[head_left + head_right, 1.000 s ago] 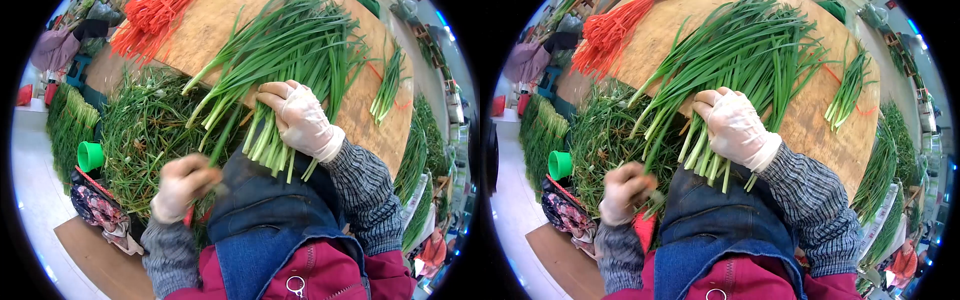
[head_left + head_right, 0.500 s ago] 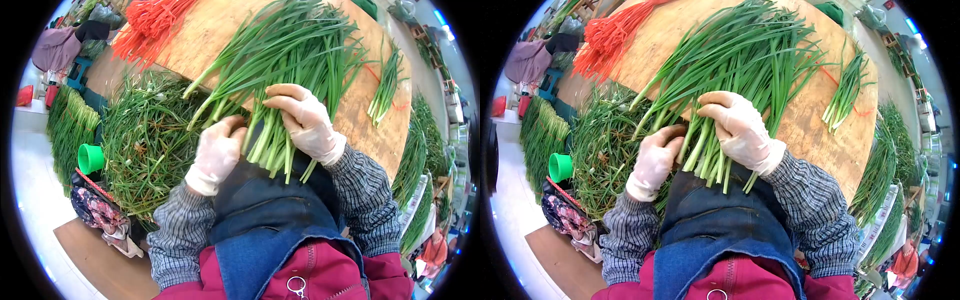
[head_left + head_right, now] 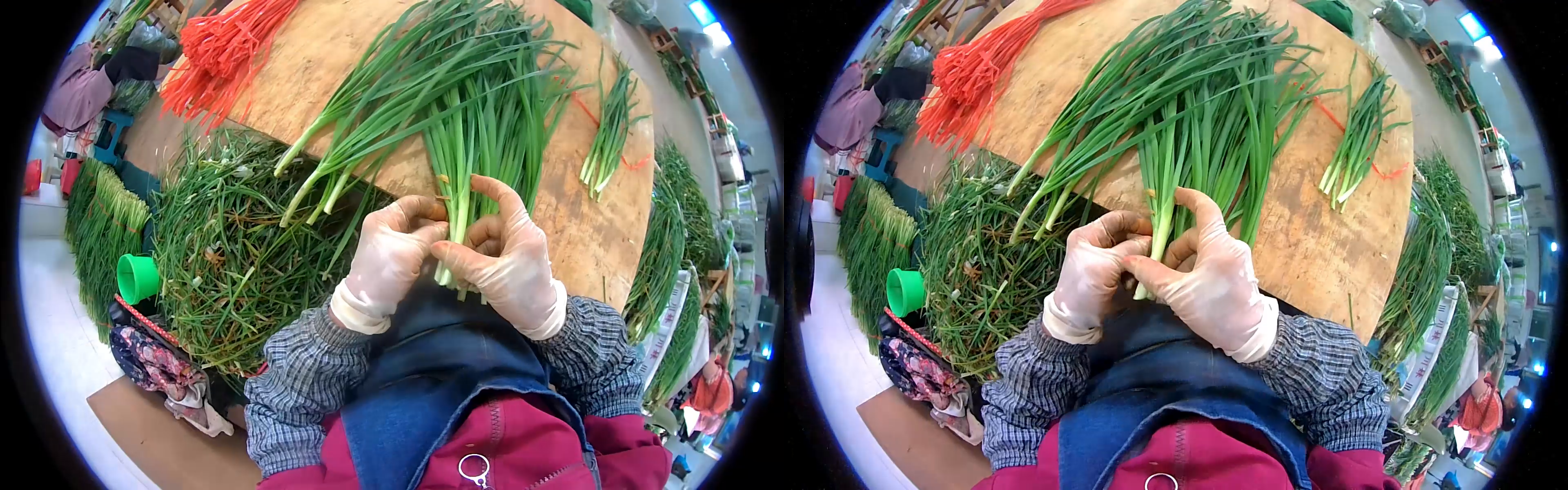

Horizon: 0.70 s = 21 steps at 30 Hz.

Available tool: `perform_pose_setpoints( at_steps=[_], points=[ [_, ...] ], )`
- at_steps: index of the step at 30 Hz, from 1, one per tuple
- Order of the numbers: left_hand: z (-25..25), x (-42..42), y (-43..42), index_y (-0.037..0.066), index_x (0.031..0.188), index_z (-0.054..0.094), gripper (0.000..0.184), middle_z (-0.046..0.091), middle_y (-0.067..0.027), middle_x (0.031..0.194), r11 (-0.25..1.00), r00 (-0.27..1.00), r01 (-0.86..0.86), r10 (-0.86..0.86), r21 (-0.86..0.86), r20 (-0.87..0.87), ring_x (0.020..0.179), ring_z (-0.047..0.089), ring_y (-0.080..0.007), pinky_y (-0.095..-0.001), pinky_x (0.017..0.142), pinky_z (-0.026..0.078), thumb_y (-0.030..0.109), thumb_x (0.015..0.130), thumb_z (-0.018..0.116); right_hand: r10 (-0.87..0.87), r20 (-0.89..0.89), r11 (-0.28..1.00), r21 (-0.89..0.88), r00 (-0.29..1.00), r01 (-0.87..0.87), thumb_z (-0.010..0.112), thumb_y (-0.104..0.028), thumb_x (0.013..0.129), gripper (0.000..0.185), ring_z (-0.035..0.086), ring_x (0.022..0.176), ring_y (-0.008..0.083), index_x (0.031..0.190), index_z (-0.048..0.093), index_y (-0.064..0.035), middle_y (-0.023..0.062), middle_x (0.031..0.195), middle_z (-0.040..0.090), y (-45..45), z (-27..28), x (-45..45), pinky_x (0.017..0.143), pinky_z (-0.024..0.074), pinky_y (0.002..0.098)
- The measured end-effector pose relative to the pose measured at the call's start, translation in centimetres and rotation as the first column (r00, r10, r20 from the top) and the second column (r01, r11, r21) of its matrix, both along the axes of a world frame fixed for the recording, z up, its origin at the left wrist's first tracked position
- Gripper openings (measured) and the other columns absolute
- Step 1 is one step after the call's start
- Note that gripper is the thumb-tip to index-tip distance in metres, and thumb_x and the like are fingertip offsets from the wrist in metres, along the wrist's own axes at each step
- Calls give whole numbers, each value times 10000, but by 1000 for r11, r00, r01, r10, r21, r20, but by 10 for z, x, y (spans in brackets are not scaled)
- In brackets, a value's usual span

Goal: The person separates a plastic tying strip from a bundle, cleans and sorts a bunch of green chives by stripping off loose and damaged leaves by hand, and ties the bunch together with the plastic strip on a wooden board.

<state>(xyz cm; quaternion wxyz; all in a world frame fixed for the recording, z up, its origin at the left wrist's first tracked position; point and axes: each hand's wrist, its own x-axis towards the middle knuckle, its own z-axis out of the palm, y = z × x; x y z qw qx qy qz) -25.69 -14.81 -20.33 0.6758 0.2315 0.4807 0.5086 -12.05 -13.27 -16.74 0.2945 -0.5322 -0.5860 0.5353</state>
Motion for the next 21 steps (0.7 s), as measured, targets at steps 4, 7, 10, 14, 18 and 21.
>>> perform_pose_setpoints(
  at_steps=[4, 7, 10, 14, 18, 21],
  points=[
    [2, 5, 0, -15, 919, 598, 159, 574, -4, 690, 996, 980, 36, -20, 77, -196, 506, 446, -31, -172, 438, 336, 50, 776, 621, -88, -137, 984, -165, 987, 65, 626, -16, 730, 600, 564, 559, 97, 1253, 336, 31, 66, 697, 588, -4, -1, 6, 481, 443, 213],
    [2, 1, 0, -22, 946, 587, 193, 565, -4, 674, 992, 934, -40, 80, 122, -347, 497, 444, -27, -168, 427, 329, 45, 770, 631, -173, -249, 957, -270, 953, 103, 573, 47, 732, 584, 561, 545, 121, 1254, 311, 59, 91, 719, 576, -2, 2, 12, 461, 449, 221],
    [3, -6, 3, -29, 1096, 538, 343, 559, -2, 705, 987, 914, -7, 72, 162, -399, 506, 453, -27, -165, 442, 349, 37, 772, 626, -196, -286, 933, -349, 938, 88, 571, 60, 730, 588, 567, 538, 145, 1251, 300, 79, 109, 727, 578, -1, 12, 15, 441, 448, 228],
    [0, -1, 9, -33, 1165, 506, 421, 582, -29, 836, 962, 896, 138, -19, 237, -445, 558, 481, -52, -181, 513, 400, 36, 766, 623, -206, -348, 912, -406, 915, 51, 579, 35, 742, 599, 574, 535, 164, 1262, 288, 86, 128, 739, 589, 0, 16, 20, 436, 453, 235],
    [8, 5, 13, -12, 1054, 570, 349, 602, -206, 908, 873, 714, 302, 59, 382, -698, 764, 606, -328, -358, 672, 479, 113, 733, 628, -216, -372, 906, -421, 903, 43, 587, 12, 750, 615, 579, 533, 173, 1275, 276, 91, 144, 749, 602, 1, 18, 24, 432, 457, 237],
    [13, 9, 22, 6, 900, 628, 194, 608, -202, 780, 870, 735, 318, 25, 378, -677, 736, 599, -338, -369, 663, 479, 131, 759, 585, -218, -382, 905, -424, 898, 39, 599, 15, 743, 629, 584, 533, 177, 1275, 274, 98, 148, 748, 607, 2, 25, 26, 431, 459, 239]
  ],
)
